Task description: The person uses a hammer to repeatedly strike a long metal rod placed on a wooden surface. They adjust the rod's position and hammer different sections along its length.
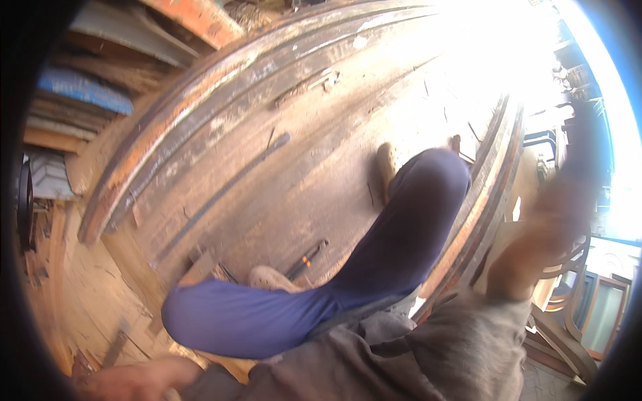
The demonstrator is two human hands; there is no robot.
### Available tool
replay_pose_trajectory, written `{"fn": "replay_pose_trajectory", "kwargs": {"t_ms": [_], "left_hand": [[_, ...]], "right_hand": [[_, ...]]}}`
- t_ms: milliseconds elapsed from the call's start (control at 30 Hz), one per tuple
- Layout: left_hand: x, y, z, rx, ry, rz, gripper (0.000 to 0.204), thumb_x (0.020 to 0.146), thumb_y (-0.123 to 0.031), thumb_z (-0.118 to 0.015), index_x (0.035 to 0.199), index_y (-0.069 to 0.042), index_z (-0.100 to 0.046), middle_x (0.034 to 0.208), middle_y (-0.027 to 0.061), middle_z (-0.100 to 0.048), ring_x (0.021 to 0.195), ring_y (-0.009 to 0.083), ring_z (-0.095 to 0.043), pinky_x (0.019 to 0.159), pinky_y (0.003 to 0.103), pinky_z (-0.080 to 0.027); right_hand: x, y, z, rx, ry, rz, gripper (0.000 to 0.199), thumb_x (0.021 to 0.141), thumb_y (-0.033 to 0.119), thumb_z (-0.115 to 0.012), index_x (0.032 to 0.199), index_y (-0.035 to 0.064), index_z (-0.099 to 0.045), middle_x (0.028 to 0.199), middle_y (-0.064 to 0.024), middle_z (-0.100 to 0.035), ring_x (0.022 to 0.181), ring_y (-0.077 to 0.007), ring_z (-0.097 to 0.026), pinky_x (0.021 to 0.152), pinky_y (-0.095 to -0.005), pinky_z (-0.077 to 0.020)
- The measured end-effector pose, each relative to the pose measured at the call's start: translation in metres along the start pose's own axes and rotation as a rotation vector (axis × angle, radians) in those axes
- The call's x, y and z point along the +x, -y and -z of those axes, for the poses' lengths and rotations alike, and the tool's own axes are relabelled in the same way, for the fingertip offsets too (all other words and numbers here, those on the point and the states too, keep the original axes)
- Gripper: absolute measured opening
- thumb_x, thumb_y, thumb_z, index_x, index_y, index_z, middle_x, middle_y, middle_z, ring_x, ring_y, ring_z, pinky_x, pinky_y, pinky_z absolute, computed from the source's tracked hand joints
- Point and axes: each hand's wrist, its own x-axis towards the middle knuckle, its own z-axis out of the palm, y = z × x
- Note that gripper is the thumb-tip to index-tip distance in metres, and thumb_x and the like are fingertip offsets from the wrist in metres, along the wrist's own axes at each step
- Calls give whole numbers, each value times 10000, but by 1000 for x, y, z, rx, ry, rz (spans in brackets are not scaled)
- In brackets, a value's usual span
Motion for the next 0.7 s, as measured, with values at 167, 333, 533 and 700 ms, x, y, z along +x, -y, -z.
{"fn": "replay_pose_trajectory", "kwargs": {"t_ms": [167,333,533,700], "left_hand": [[-110,-50,-19,1006,1523,193,478,875,-493,-610,1160,-112,-655,1348,202,-526,1210,417,-491,1060,608,-272],[-142,-41,-31,805,1526,71,345,881,-341,-603,1171,-155,-613,1158,147,-653,1097,385,-586,1022,590,-356],[-96,-51,-168,840,1919,333,358,901,-375,-531,957,-51,-674,1074,79,-658,1203,317,-510,1117,609,-145],[-99,-66,-234,666,2023,768,325,876,-369,-576,1003,-88,-680,1139,73,-653,1216,290,-508,1130,570,-151]], "right_hand": [[-122,-35,-114,80,-117,-341,748,847,449,-640,1389,10,-372,1394,-286,-384,1305,-492,-368,1084,-596,-274],[-166,-99,-110,321,-257,-406,715,739,434,-720,1334,119,-477,1336,-274,-437,1223,-513,-448,1011,-614,-371],[-120,-213,-45,415,97,-749,534,811,301,-648,1278,51,-584,1368,-305,-448,1191,-426,-507,1003,-479,-395],[-84,-301,40,333,488,-1155,462,871,262,-584,1317,149,-549,1402,-151,-459,1189,-414,-498,1015,-472,-405]]}}
